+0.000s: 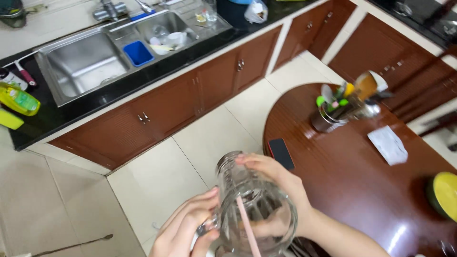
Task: Clearing dishes and food containers from a dining table and moving them to the kitchen sink
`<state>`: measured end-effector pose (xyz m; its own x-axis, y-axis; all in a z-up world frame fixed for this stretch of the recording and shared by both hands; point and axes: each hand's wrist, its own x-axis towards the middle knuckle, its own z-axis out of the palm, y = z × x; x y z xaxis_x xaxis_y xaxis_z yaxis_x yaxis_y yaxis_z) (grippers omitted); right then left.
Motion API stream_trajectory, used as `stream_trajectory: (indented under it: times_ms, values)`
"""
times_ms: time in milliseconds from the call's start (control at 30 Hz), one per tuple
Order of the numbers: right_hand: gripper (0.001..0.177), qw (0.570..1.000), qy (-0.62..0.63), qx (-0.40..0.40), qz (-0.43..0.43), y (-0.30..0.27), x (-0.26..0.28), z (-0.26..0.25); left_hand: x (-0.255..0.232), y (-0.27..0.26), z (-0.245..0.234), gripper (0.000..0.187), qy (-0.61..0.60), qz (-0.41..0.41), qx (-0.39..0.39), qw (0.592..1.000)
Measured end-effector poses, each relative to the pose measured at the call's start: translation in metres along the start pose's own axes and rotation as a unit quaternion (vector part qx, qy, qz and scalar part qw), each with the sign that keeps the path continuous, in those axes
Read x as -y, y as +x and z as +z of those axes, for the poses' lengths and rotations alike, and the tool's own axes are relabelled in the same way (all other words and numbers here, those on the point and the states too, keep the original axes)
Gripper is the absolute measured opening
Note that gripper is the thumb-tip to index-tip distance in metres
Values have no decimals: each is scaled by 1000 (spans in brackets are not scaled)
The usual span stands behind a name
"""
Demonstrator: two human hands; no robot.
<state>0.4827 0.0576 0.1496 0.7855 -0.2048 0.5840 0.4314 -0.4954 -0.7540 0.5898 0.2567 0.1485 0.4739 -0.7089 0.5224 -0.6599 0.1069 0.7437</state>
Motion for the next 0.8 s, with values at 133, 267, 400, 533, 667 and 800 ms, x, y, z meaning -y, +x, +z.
stream_trajectory:
  times_ms: [133, 267, 400, 533, 667, 800]
  values:
    - [83, 999, -40, 24, -26, 59, -43, 17, 42, 31, -26, 27, 59, -4, -56, 997]
    - [77, 995, -37, 42, -81, 137, -95, 21, 80, 96, -49, 24, 94, -18, -58, 994]
    - [78, 996, -27, 17, -88, 201, -143, 21, 126, 159, -72, 31, 92, -23, -19, 995]
    - [75, 996, -21, 14, -84, 250, -188, 13, 179, 214, -89, 21, 60, -58, 26, 996]
    - [75, 996, -42, -18, -79, 294, -245, 10, 228, 284, -70, 44, 15, -3, -75, 997]
    - [75, 995, -71, -35, -65, 339, -304, 2, 296, 334, -74, 40, -34, -54, 1, 998]
